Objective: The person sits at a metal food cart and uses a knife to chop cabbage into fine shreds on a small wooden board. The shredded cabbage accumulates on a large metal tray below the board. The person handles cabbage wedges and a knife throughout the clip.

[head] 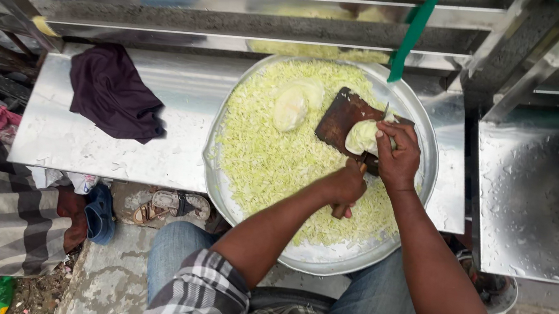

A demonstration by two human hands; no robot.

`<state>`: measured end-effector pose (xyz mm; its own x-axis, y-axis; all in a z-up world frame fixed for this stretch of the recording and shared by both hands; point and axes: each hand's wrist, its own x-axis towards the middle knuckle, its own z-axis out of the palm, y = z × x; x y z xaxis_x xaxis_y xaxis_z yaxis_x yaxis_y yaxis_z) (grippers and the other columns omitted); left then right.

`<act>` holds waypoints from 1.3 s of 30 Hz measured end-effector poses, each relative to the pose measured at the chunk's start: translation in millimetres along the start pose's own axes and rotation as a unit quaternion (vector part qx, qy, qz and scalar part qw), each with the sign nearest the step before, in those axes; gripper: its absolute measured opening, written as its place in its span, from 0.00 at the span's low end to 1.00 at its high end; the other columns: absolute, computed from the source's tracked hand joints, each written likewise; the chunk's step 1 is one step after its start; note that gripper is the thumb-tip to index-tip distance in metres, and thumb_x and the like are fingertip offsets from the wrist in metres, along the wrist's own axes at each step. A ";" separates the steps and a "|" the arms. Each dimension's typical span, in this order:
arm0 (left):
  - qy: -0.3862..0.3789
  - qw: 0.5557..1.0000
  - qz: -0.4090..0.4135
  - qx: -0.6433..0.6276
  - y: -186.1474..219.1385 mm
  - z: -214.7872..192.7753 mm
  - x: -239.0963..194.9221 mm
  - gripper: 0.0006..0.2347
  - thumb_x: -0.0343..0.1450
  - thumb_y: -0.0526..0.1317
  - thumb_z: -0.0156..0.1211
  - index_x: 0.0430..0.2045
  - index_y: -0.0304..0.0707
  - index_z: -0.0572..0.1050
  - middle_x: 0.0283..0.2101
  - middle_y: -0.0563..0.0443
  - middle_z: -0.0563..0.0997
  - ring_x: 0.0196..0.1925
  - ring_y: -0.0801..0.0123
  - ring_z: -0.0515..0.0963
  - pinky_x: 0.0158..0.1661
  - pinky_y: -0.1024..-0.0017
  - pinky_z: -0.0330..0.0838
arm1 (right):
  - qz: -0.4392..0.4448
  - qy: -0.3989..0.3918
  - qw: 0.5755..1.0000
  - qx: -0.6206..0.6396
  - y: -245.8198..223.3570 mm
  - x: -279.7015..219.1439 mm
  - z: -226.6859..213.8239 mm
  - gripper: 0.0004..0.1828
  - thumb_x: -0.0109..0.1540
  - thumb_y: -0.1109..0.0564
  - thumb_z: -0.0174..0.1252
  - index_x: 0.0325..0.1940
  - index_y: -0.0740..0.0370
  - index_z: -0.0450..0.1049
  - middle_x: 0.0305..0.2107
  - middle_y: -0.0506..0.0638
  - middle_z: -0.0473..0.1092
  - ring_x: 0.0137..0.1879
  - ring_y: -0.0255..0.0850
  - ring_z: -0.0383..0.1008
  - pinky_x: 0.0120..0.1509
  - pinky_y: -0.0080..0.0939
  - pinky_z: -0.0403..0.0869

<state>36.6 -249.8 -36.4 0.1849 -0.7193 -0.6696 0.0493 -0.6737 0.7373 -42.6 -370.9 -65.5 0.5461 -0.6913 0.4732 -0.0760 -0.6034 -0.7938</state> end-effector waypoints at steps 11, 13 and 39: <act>0.021 0.999 -0.014 0.045 9.6 -7.7 -18.5 0.19 0.73 0.33 0.44 0.56 0.21 0.50 0.35 0.23 0.76 0.20 0.50 0.81 0.18 0.55 0.76 | 0.006 0.000 1.000 0.001 5.3 1.1 2.0 0.07 0.67 0.61 0.63 0.49 0.62 0.81 0.46 0.51 0.74 0.57 0.43 0.75 0.64 0.40 0.71; 0.033 0.999 -0.003 0.035 10.6 -7.1 -20.1 0.18 0.73 0.33 0.46 0.55 0.21 0.53 0.37 0.24 0.77 0.19 0.51 0.81 0.18 0.57 0.77 | 0.006 -0.005 1.000 0.006 2.6 1.7 0.9 0.07 0.67 0.61 0.62 0.49 0.62 0.81 0.46 0.51 0.73 0.58 0.43 0.74 0.64 0.40 0.71; 0.255 0.926 0.059 0.272 -54.5 -91.3 -10.2 0.12 0.76 0.40 0.41 0.47 0.28 0.63 0.42 0.25 0.81 0.46 0.38 0.83 0.49 0.47 0.74 | -0.047 -0.104 0.944 -0.309 -28.6 3.8 -12.3 0.17 0.71 0.53 0.62 0.60 0.65 0.79 0.52 0.54 0.67 0.60 0.51 0.64 0.69 0.53 0.62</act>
<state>121.6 -190.3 -61.6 0.6037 -0.7134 -0.3559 -0.4770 -0.6809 0.5558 -48.6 -361.1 -36.4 0.7222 -0.5686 0.3938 -0.4555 -0.8195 -0.3478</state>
